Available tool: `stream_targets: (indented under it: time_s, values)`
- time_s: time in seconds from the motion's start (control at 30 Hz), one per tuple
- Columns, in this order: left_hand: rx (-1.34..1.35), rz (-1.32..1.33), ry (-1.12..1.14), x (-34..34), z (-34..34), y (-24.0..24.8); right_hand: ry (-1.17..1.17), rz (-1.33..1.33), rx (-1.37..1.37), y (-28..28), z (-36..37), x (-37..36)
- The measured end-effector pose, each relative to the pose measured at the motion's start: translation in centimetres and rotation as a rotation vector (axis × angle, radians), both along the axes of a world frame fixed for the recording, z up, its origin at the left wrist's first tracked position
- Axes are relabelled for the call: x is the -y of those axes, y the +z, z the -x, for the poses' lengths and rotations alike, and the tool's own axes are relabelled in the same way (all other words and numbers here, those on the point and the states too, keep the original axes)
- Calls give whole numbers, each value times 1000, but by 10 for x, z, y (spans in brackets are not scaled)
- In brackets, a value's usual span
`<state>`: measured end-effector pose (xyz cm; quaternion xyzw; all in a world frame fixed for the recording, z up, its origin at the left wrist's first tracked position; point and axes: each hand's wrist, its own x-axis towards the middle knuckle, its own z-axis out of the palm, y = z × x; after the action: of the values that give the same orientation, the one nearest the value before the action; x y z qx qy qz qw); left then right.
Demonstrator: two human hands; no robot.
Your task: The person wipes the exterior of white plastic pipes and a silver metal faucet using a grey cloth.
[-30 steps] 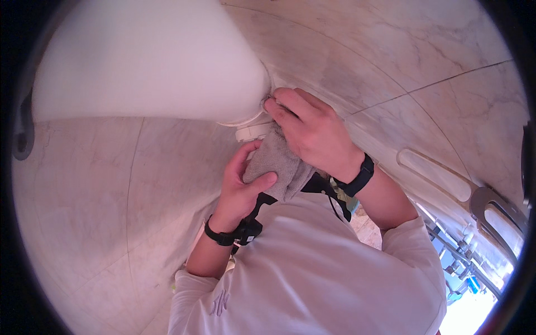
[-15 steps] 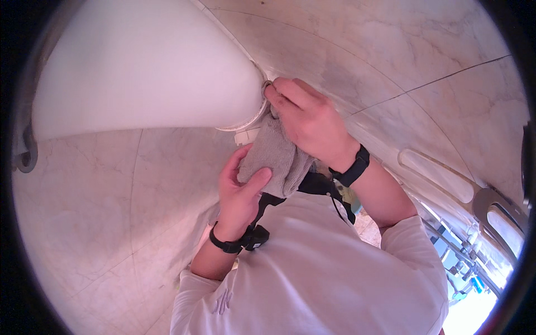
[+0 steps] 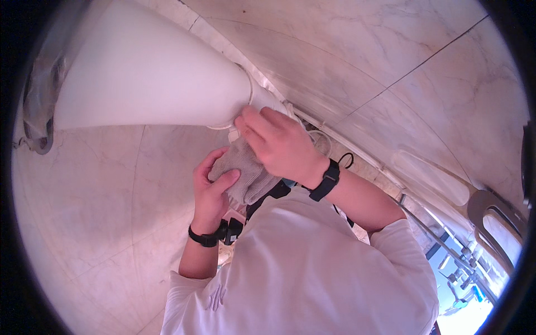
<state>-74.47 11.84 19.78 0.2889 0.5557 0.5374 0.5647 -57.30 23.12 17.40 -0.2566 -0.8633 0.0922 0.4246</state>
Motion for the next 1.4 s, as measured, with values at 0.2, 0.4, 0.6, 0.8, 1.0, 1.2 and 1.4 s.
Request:
stream_targets:
  time_s: [0.2,0.4,0.6,0.8,1.0,1.2,1.4]
  values:
    - [46,29,85,-14,-28,6,-102,17,-15,-8,-8,-15]
    - [-39,44,162,19,-7,-5,69,19,-49,-7,11,14]
    - [-85,41,159,23,10,-3,-20,-14,61,-1,29,25]
    - [-79,96,-9,1,1,3,-152,12,56,-3,8,23]
    - [125,-12,46,13,42,-14,-263,82,145,3,46,44]
    - [347,1,294,13,57,-1,-464,177,175,18,74,67]
    - [-135,-496,213,-14,35,-10,-526,243,341,21,90,68]
